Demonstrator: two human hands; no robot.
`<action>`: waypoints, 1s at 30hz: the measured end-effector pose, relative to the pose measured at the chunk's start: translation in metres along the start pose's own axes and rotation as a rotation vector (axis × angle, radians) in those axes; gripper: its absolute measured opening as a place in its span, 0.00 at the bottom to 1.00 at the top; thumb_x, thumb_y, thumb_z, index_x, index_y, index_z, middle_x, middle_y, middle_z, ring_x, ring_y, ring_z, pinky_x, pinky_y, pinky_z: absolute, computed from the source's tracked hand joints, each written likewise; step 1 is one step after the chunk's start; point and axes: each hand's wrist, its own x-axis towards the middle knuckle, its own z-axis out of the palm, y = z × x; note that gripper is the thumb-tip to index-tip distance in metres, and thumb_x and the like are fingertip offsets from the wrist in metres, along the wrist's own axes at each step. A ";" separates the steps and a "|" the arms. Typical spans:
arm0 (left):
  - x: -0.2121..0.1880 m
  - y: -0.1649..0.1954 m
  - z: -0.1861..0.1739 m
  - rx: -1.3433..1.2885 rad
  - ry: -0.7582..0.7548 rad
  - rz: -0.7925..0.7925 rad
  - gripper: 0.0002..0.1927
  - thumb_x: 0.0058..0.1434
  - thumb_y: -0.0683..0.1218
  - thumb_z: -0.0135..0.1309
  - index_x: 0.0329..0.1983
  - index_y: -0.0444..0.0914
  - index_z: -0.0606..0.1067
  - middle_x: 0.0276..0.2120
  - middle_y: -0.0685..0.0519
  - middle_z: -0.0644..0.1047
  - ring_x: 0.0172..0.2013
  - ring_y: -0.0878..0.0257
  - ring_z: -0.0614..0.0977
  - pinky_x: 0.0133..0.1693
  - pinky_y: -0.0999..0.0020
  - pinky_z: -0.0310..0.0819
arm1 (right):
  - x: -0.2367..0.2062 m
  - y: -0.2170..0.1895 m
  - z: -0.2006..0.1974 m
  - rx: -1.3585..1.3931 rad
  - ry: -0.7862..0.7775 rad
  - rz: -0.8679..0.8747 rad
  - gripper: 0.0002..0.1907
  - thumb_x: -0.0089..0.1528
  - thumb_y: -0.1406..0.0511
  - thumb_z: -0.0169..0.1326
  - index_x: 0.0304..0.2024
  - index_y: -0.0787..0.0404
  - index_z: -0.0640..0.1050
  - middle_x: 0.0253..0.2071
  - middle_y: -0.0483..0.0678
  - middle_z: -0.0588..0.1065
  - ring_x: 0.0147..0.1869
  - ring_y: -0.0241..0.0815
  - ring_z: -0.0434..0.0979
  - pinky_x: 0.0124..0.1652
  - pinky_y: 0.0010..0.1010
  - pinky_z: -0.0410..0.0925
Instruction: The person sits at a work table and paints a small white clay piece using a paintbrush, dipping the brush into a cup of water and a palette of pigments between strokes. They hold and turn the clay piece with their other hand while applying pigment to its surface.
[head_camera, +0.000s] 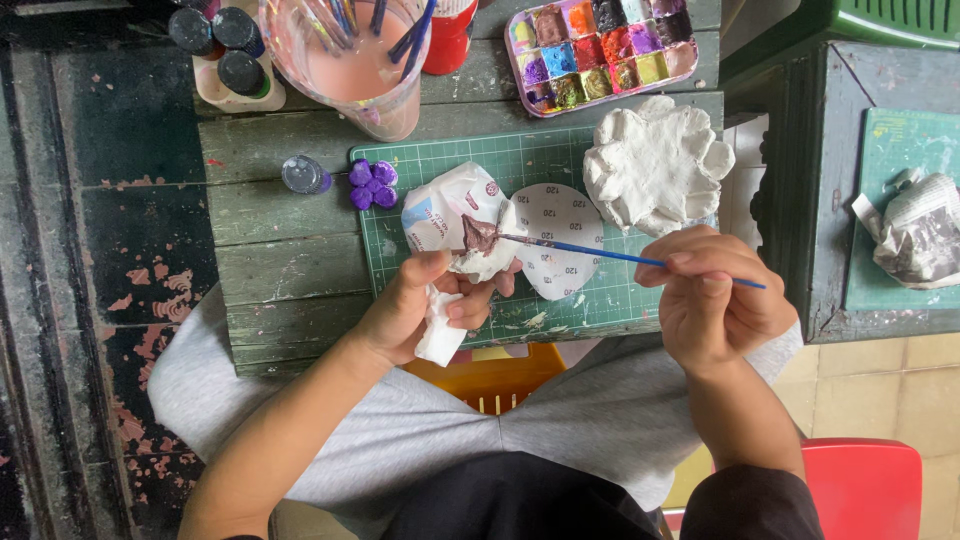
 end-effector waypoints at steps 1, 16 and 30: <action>0.000 0.000 0.000 0.005 0.004 0.000 0.36 0.65 0.65 0.57 0.57 0.28 0.71 0.41 0.52 0.76 0.26 0.75 0.67 0.29 0.76 0.61 | -0.001 0.001 -0.001 0.010 0.008 0.020 0.14 0.77 0.64 0.45 0.46 0.72 0.73 0.34 0.58 0.74 0.32 0.46 0.77 0.31 0.28 0.71; 0.001 0.003 0.003 0.025 0.011 0.024 0.34 0.65 0.64 0.57 0.54 0.29 0.71 0.41 0.51 0.77 0.25 0.76 0.66 0.29 0.77 0.62 | 0.008 0.004 0.003 0.002 -0.005 -0.102 0.10 0.74 0.67 0.40 0.44 0.69 0.69 0.39 0.55 0.70 0.35 0.46 0.73 0.34 0.31 0.73; 0.005 0.013 0.006 0.181 0.061 0.065 0.25 0.67 0.56 0.51 0.52 0.28 0.73 0.35 0.53 0.75 0.24 0.73 0.65 0.28 0.74 0.60 | 0.143 -0.018 0.102 -0.525 -0.372 -0.338 0.02 0.75 0.76 0.53 0.50 0.68 0.75 0.42 0.49 0.77 0.45 0.46 0.74 0.47 0.32 0.67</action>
